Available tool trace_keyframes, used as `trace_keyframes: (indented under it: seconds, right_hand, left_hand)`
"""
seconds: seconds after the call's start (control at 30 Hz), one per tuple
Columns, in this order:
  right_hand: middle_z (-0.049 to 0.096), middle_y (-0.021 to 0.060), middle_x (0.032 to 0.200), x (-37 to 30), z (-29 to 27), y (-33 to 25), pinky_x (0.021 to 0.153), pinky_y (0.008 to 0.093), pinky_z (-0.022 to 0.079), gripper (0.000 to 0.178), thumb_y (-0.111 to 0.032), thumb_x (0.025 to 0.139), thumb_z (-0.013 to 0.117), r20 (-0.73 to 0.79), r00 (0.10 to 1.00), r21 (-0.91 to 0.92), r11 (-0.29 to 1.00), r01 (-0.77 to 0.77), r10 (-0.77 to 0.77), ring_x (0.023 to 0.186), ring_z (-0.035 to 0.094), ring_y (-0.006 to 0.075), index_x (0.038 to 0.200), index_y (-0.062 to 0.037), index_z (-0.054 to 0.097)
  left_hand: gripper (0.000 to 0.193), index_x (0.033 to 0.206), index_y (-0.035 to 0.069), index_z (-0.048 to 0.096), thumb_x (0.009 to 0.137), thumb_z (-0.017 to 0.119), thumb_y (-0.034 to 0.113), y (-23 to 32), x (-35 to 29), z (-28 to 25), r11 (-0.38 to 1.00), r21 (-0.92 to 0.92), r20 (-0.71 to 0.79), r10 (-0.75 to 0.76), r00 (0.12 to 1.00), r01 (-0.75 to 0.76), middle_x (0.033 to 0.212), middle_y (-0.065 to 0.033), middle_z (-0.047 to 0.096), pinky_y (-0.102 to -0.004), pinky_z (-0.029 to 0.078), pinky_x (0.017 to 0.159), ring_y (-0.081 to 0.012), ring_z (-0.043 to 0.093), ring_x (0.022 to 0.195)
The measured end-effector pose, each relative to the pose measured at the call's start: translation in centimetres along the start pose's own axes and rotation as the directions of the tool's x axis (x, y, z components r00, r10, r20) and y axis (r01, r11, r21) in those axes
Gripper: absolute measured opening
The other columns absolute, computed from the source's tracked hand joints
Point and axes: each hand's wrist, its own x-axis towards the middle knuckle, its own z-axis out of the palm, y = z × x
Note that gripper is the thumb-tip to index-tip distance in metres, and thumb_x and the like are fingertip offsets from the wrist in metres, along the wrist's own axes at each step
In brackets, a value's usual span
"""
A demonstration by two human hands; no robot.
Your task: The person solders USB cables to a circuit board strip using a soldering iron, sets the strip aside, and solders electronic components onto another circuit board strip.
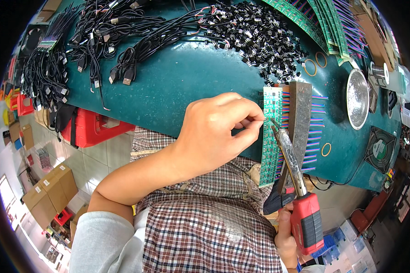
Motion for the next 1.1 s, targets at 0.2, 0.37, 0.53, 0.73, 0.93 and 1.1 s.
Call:
trace_keyframes:
  seconds: [0.2,0.37,0.53,0.73,0.93,1.1]
  right_hand:
    - [0.064,0.0139,0.081,0.1,0.2,0.2,0.059,0.037,0.053,0.022,0.0,0.072,0.077,0.029,0.998,0.014,0.998,0.058,-0.059,0.068,0.066,0.0317,0.092,-0.0002,0.068]
    - [0.064,0.0139,0.081,0.4,0.4,0.1,0.059,0.0365,0.052,0.02,-0.001,0.073,0.077,0.024,0.994,0.002,0.994,0.11,-0.11,0.068,0.066,0.0316,0.091,-0.0003,0.068]
    - [0.065,0.0143,0.084,-0.5,0.0,0.7,0.06,0.0382,0.052,0.019,-0.008,0.08,0.079,0.031,0.999,0.039,0.999,0.031,-0.032,0.069,0.065,0.0325,0.094,-0.0013,0.069]
    - [0.065,0.0156,0.089,-0.8,-0.5,0.1,0.067,0.0443,0.053,0.025,-0.02,0.087,0.077,-0.007,0.996,0.027,0.996,-0.091,0.091,0.074,0.065,0.0364,0.101,-0.0017,0.068]
    - [0.066,0.0186,0.097,-1.2,-0.8,0.2,0.075,0.0459,0.053,0.025,-0.018,0.087,0.078,-0.001,0.988,0.0,0.988,-0.157,0.157,0.083,0.066,0.039,0.102,-0.0013,0.068]
    - [0.068,0.0199,0.101,-1.5,-1.1,0.7,0.078,0.0475,0.054,0.028,-0.015,0.084,0.079,0.046,0.987,0.014,0.988,-0.155,0.154,0.087,0.066,0.0411,0.106,-0.0015,0.069]
  left_hand:
    - [0.011,0.095,-0.001,0.076,0.085,0.079,-0.005,0.1,-0.1,0.1,1.0,0.004,-0.002,-0.014,1.0,0.014,0.092,-0.0095,0.075,-0.0261,0.063,0.067,-0.0151,0.076,0.078]
    - [0.011,0.095,-0.001,0.076,0.085,0.079,-0.005,0.1,0.0,0.1,1.0,0.005,0.0,-0.018,1.0,0.018,0.092,-0.0094,0.075,-0.026,0.063,0.067,-0.0149,0.076,0.077]
    - [0.012,0.095,-0.001,0.076,0.085,0.08,-0.005,0.3,0.0,0.0,0.999,0.012,-0.003,-0.036,0.999,0.036,0.091,-0.0089,0.075,-0.0257,0.063,0.067,-0.0144,0.076,0.078]
    - [0.008,0.095,-0.001,0.076,0.088,0.078,-0.002,0.9,1.5,-1.7,0.993,0.117,-0.06,-0.016,0.998,0.023,0.09,-0.0084,0.074,-0.0256,0.059,0.064,-0.0137,0.073,0.075]
    - [0.012,0.097,0.007,0.078,0.085,0.08,0.005,-1.4,5.3,-2.3,0.852,0.468,-0.02,0.276,0.961,-0.235,0.089,-0.0052,0.071,-0.0309,0.056,0.064,-0.0201,0.069,0.072]
    - [0.01,0.093,0.01,0.076,0.084,0.081,0.01,-2.3,6.5,-1.1,0.759,0.555,0.046,0.382,0.923,-0.342,0.086,-0.004,0.065,-0.0345,0.054,0.066,-0.0244,0.067,0.075]
